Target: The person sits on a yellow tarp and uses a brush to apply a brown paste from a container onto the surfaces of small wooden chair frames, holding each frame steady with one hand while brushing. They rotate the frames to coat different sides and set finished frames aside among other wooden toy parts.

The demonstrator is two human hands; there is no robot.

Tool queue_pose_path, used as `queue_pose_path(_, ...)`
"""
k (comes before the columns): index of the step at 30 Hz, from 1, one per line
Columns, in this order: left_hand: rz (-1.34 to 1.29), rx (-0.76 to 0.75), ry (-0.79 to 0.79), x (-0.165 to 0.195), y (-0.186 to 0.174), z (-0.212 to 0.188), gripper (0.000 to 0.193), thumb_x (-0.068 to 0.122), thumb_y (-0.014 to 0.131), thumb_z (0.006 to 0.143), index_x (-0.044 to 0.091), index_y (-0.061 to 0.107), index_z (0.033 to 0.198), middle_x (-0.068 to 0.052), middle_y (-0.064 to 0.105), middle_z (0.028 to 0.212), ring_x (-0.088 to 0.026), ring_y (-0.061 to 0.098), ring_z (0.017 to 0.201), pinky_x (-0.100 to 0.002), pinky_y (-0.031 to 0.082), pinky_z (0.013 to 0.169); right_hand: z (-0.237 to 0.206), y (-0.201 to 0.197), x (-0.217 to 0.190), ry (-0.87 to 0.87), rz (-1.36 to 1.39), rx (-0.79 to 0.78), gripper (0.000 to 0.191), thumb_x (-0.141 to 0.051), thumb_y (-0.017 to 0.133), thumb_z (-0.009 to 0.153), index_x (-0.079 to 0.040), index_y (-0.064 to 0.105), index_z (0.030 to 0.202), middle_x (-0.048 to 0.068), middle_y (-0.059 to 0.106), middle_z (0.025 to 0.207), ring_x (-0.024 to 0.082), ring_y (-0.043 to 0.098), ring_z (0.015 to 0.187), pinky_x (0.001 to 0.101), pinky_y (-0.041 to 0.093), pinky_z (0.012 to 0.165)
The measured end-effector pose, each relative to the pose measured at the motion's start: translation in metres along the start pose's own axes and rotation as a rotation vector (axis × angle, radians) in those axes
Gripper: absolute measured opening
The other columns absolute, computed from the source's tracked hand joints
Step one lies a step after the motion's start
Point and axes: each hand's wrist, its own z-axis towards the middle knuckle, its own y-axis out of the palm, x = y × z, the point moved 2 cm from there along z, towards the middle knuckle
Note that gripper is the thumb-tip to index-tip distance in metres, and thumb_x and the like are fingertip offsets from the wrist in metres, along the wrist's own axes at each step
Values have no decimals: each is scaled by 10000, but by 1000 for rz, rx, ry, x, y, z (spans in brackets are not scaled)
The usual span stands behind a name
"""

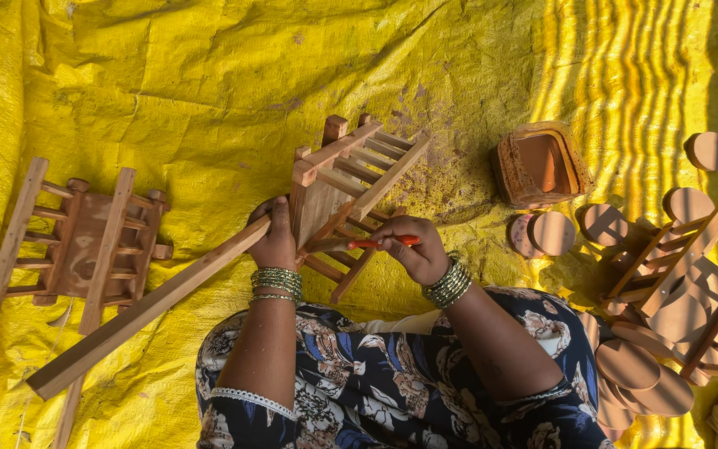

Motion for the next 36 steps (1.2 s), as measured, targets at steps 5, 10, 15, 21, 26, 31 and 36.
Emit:
queue_pose_path(5, 21, -9, -1, -2, -1, 2, 253, 276, 758, 954, 34, 711, 1011, -70, 729, 1014, -175, 662, 937, -352, 546, 868, -1, -6, 14, 48, -11, -16, 232, -198, 634, 968, 2, 751, 996, 126, 717, 839, 222, 702, 764, 335, 550, 719)
queue_pose_path(10, 7, -11, -10, -2, 0, 2, 261, 277, 767, 954, 30, 709, 1014, -75, 732, 1029, -181, 665, 968, -358, 538, 899, 4, -17, 24, 101, -197, 135, 214, -190, 628, 948, -10, 739, 984, 145, 740, 897, 272, 728, 807, 358, 573, 743)
queue_pose_path(15, 14, -19, -39, -3, 1, 2, 267, 290, 748, 963, 36, 702, 1032, -67, 727, 1043, -178, 661, 973, -358, 541, 900, 3, -17, 14, 34, -341, 26, 210, -198, 635, 916, -23, 742, 962, 154, 748, 885, 302, 739, 805, 380, 589, 742)
queue_pose_path(21, 42, -4, 17, -4, -4, 5, 252, 272, 762, 961, 26, 722, 1000, -67, 732, 1004, -178, 657, 953, -359, 531, 890, -2, -5, 27, 157, 6, 12, 234, -204, 651, 959, -4, 762, 1009, 155, 740, 872, 259, 718, 760, 361, 562, 712)
queue_pose_path(26, 37, 4, -37, -5, -3, 4, 259, 291, 747, 958, 38, 709, 998, -60, 733, 992, -169, 663, 920, -352, 548, 850, 1, -20, 38, 210, -73, 39, 236, -191, 642, 964, 2, 758, 1034, 160, 764, 927, 257, 749, 846, 361, 583, 780)
queue_pose_path(31, 16, 4, -19, 0, -3, 4, 263, 278, 766, 950, 28, 712, 1006, -74, 733, 1015, -175, 666, 939, -354, 544, 863, 2, -17, 24, 169, -248, 7, 234, -186, 641, 942, 0, 754, 1030, 173, 757, 935, 278, 749, 845, 374, 588, 775)
queue_pose_path(36, 62, 9, -37, 3, -2, 3, 275, 287, 764, 957, 19, 721, 998, -96, 737, 985, -198, 670, 909, -369, 550, 852, 4, -5, 16, 86, -294, -19, 234, -190, 662, 955, 10, 752, 1037, 183, 741, 909, 283, 726, 828, 374, 576, 749)
